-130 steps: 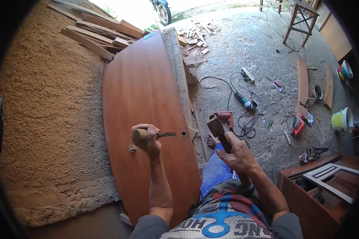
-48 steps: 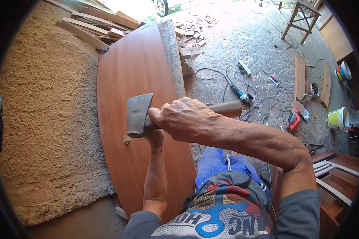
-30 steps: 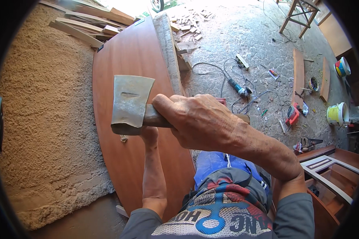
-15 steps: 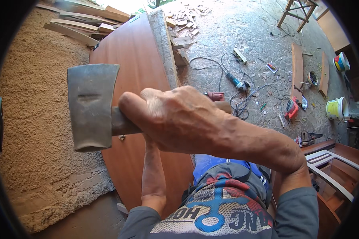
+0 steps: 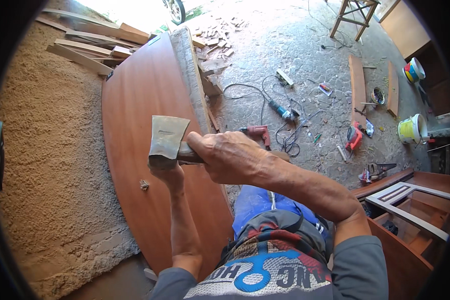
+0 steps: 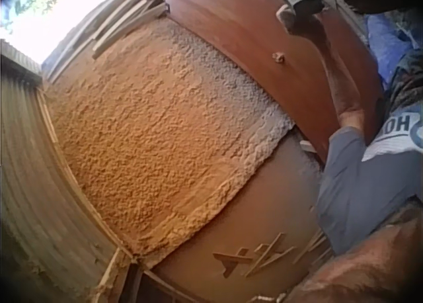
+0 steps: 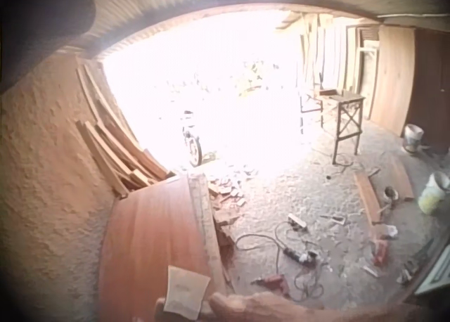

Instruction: The person uses a chisel and a mallet to carve a rectangular recess into a large wooden door. They repeatedly strike the chisel to remove wood chips and refine the edges of the cutout.

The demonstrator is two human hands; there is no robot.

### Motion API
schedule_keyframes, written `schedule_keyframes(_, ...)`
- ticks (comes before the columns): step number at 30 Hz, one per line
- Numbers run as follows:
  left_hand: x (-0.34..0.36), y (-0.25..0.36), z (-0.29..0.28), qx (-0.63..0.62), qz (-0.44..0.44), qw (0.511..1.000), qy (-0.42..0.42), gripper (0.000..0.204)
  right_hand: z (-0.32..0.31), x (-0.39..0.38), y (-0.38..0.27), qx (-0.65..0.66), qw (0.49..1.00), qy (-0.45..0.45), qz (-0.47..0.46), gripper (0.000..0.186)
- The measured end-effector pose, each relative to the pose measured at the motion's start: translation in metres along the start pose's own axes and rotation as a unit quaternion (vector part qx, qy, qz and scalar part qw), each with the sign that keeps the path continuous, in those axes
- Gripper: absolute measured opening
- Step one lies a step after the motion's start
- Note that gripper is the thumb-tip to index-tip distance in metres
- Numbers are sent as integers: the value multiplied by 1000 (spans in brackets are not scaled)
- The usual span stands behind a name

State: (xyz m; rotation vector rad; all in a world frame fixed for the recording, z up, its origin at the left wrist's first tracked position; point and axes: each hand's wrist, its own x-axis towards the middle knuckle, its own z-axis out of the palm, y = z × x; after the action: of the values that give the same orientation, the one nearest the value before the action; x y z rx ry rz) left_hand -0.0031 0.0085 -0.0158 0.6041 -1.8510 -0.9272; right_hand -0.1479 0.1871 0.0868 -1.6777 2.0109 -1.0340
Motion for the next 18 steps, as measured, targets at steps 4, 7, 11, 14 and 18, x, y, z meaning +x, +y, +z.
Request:
schedule_keyframes(4, -13, -4, -9, -46, -47, 998, 17, 17, 1, -5, 2, 8, 1000, -2, 0, 24)
schedule_keyframes(7, -13, -2, -9, -38, -23, 999, 25, 17, 10, -6, 2, -5, 1000, -6, -9, 24)
schedule_keyframes(11, -13, 6, 0, -9, 38, 998, 55, 19, 10, 0, -1, -7, 1000, -23, -9, 23)
schedule_keyframes(14, -25, -5, -6, -18, 18, 999, 35, 36, -2, 9, -18, -16, 999, -26, -38, 24)
schedule_keyframes(18, -31, -13, -11, -12, 21, 999, 22, 37, -32, 28, -65, -12, 992, 17, -122, 24)
